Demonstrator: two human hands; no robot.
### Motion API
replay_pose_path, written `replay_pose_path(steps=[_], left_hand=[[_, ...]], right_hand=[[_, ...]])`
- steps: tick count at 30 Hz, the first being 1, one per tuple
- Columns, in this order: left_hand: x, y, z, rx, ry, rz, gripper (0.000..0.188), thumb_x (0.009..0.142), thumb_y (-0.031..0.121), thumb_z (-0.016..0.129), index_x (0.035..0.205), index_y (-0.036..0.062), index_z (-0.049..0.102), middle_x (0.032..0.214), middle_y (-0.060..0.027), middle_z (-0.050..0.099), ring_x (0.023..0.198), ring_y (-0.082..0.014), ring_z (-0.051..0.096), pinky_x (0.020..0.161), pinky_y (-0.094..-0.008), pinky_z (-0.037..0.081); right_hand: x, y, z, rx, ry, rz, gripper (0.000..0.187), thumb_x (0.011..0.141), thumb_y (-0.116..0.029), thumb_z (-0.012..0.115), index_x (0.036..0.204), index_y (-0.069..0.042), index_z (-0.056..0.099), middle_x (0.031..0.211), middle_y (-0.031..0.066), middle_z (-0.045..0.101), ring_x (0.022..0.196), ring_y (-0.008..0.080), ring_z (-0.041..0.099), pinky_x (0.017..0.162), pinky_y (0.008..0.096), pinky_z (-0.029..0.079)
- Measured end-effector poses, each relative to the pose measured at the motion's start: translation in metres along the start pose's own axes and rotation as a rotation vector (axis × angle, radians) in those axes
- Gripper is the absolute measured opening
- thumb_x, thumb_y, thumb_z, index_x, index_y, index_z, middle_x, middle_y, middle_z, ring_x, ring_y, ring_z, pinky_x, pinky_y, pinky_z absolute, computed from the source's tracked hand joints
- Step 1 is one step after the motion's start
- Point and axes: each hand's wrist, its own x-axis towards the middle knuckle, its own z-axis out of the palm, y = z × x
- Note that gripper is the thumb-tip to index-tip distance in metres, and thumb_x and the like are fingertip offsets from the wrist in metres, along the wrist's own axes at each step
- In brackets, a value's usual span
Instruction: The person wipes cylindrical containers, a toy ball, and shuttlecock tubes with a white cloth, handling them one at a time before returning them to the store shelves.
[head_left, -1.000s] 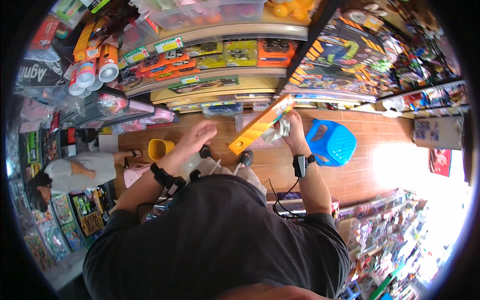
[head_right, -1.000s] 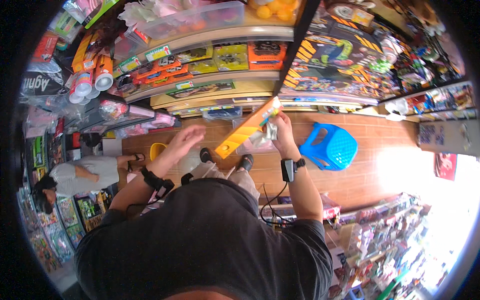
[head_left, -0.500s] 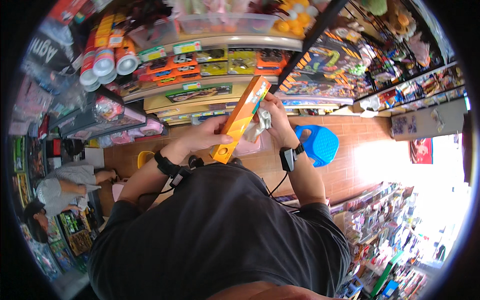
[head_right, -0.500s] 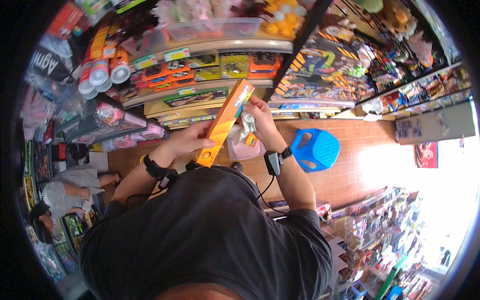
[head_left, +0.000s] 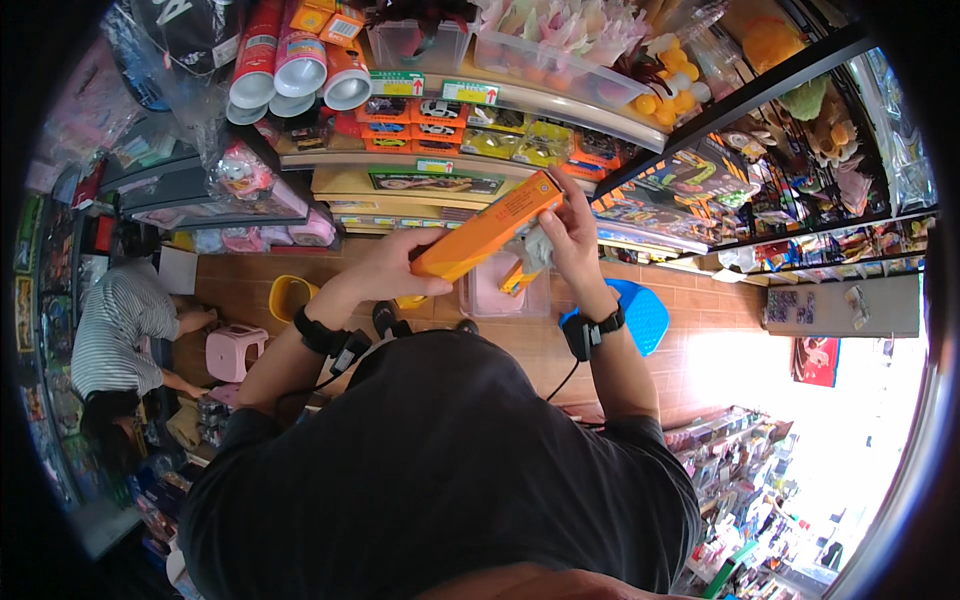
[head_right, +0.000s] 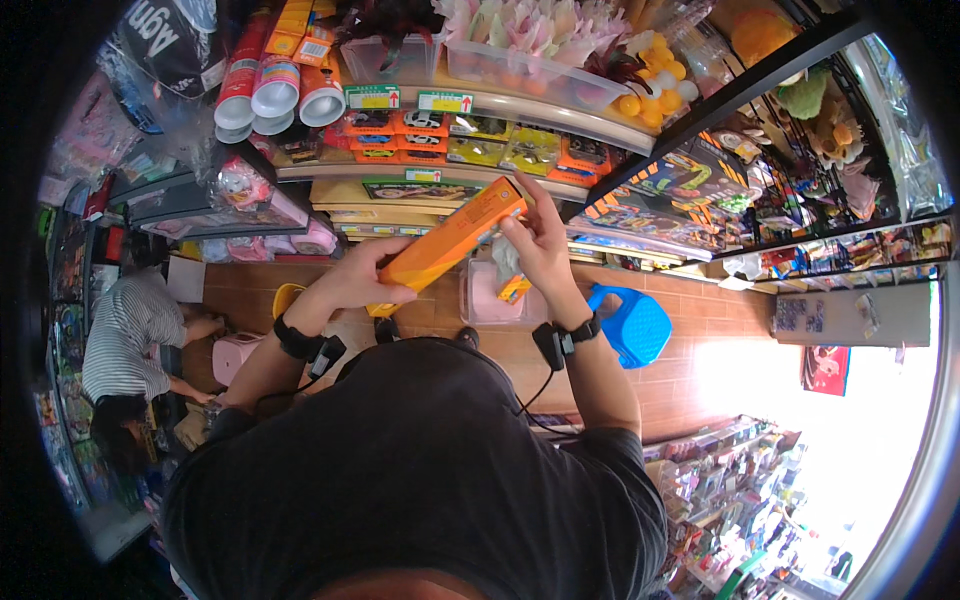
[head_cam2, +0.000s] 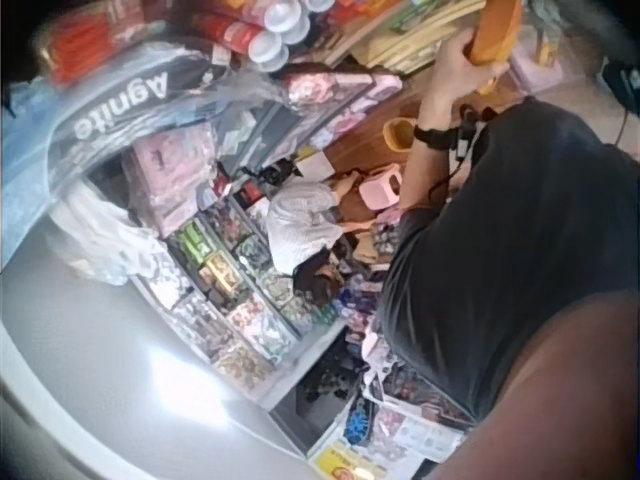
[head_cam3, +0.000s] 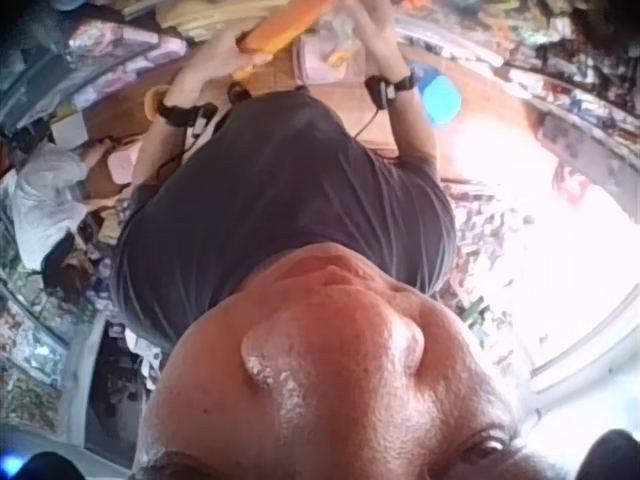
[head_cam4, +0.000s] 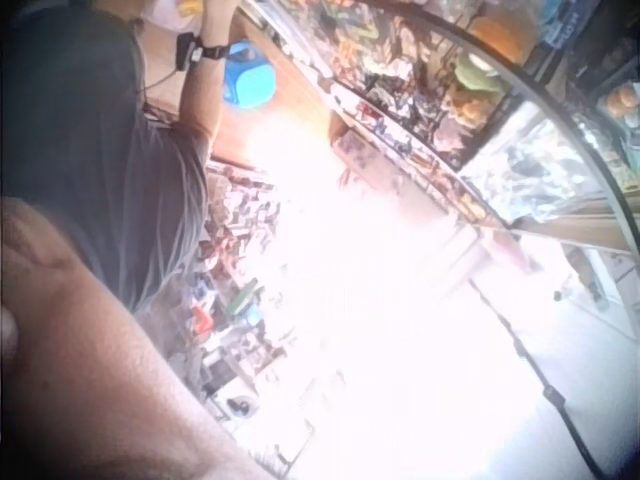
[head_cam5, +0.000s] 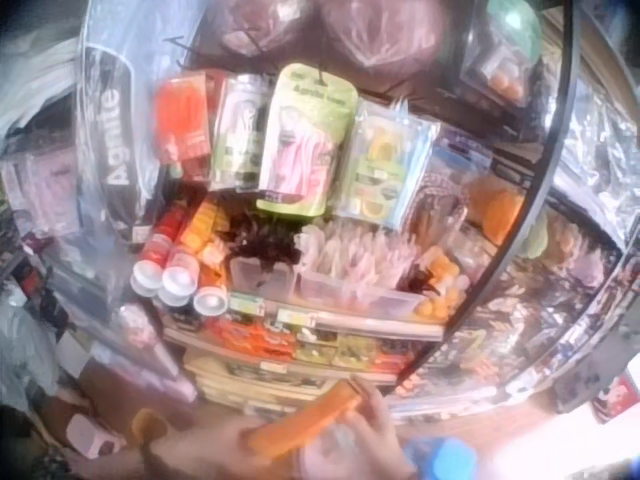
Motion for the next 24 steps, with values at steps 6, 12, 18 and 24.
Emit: replay_pose_path(steps=[6, 12, 18, 24], left_hand=[[-0.014, -0.002, -0.027, 0.110, 0.096, 0.024, 0.059, 0.076, 0.018, 0.082, 0.128, 0.0015, 0.060, 0.104, -0.0066, 0.069, 0.091, -0.0109, 0.062, 0.084, -0.0280, 0.050], [-0.041, -0.007, -0.041, 0.082, 0.086, 0.045, 0.049, 0.075, 0.013, 0.081, 0.119, 0.0009, 0.064, 0.101, -0.0053, 0.068, 0.092, -0.0105, 0.061, 0.083, -0.0278, 0.050], [-0.063, 0.020, -0.077, 0.274, -0.284, 0.097, 0.048, 0.075, 0.024, 0.081, 0.115, 0.0025, 0.066, 0.083, -0.0067, 0.065, 0.075, -0.0133, 0.059, 0.067, -0.0290, 0.046], [-0.088, 0.011, -0.110, 0.208, -0.006, 0.266, 0.050, 0.082, 0.028, 0.075, 0.122, 0.0021, 0.061, 0.098, -0.0073, 0.067, 0.086, -0.0185, 0.063, 0.074, -0.0292, 0.048]], right_hand=[[0.023, -0.007, 0.030, -0.247, 0.041, -0.211, 0.054, 0.094, -0.012, 0.066, 0.144, -0.001, 0.048, 0.094, 0.0053, 0.067, 0.072, 0.0073, 0.052, 0.066, 0.0221, 0.045], [0.014, -0.038, 0.046, -0.528, -0.058, -0.103, 0.053, 0.087, -0.010, 0.072, 0.137, -0.003, 0.055, 0.085, 0.0080, 0.062, 0.067, 0.0112, 0.052, 0.062, 0.0259, 0.045], [0.013, -0.052, 0.020, -0.274, -0.420, 0.034, 0.063, 0.065, -0.021, 0.090, 0.116, 0.003, 0.064, 0.103, 0.0107, 0.066, 0.087, 0.0154, 0.063, 0.075, 0.0293, 0.049], [0.025, -0.102, 0.051, -0.454, -0.438, -0.214, 0.052, 0.063, -0.033, 0.086, 0.096, 0.004, 0.069, 0.083, 0.0089, 0.071, 0.072, 0.0166, 0.066, 0.066, 0.0301, 0.051]])
